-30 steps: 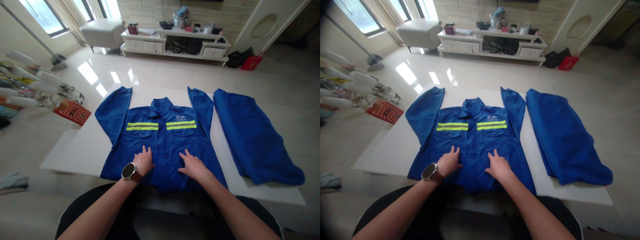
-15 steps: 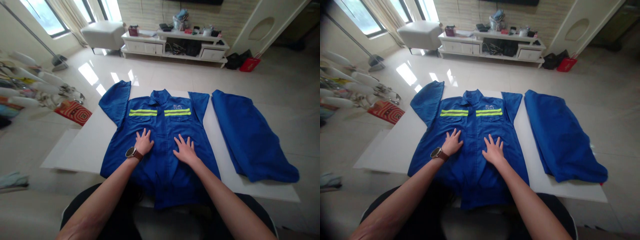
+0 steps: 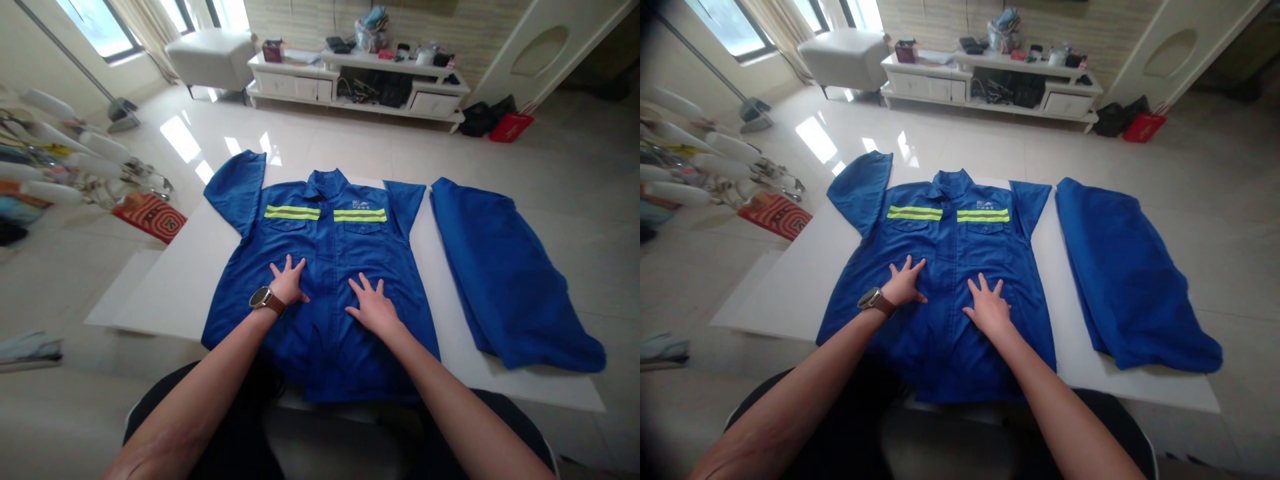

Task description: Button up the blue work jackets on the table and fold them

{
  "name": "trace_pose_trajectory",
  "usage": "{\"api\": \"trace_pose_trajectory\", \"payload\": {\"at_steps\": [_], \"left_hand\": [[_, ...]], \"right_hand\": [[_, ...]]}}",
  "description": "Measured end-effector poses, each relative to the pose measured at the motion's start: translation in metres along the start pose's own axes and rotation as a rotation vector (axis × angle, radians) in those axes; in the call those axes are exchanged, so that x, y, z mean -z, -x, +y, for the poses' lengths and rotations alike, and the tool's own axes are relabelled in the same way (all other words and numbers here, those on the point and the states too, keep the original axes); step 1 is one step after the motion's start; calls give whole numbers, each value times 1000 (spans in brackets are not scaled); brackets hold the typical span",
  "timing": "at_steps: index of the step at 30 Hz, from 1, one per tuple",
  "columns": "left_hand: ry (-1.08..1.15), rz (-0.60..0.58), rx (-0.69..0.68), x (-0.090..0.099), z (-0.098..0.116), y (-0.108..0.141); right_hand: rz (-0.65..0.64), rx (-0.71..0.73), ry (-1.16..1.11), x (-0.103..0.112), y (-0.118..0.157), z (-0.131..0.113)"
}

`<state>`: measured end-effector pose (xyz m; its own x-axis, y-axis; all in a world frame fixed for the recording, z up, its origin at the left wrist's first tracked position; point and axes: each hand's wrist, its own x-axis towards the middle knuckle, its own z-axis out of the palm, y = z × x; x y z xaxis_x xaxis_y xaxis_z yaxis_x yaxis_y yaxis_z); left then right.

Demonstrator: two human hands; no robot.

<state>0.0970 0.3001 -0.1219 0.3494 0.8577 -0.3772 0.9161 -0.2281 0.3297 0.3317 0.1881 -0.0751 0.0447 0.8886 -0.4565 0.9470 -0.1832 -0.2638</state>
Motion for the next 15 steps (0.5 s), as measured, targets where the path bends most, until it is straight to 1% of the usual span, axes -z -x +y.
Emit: {"api": "trace_pose_trajectory", "payload": {"at_steps": [2, 4, 5, 7, 9, 10, 12, 15], "left_hand": [[69, 23, 17, 11, 2, -3], [98, 33, 60, 17, 5, 0], [90, 17, 78, 18, 6, 3], [32, -70, 78, 14, 8, 10], [-44, -169, 47, 7, 10, 17], [-75, -195, 32, 5, 11, 19], [-103, -199, 28, 3, 13, 20], [-78, -145, 13, 11, 11, 13]], "right_hand": [[50, 15, -9, 2, -5, -1], [48, 47, -19, 2, -4, -2], [34, 61, -19, 2, -2, -2], [-23, 66, -8, 0, 4, -2], [-106, 55, 18, -2, 10, -2], [-142, 50, 33, -2, 12, -2], [-166, 54, 66, -2, 13, -2], [-98, 92, 112, -1, 8, -1]]}}
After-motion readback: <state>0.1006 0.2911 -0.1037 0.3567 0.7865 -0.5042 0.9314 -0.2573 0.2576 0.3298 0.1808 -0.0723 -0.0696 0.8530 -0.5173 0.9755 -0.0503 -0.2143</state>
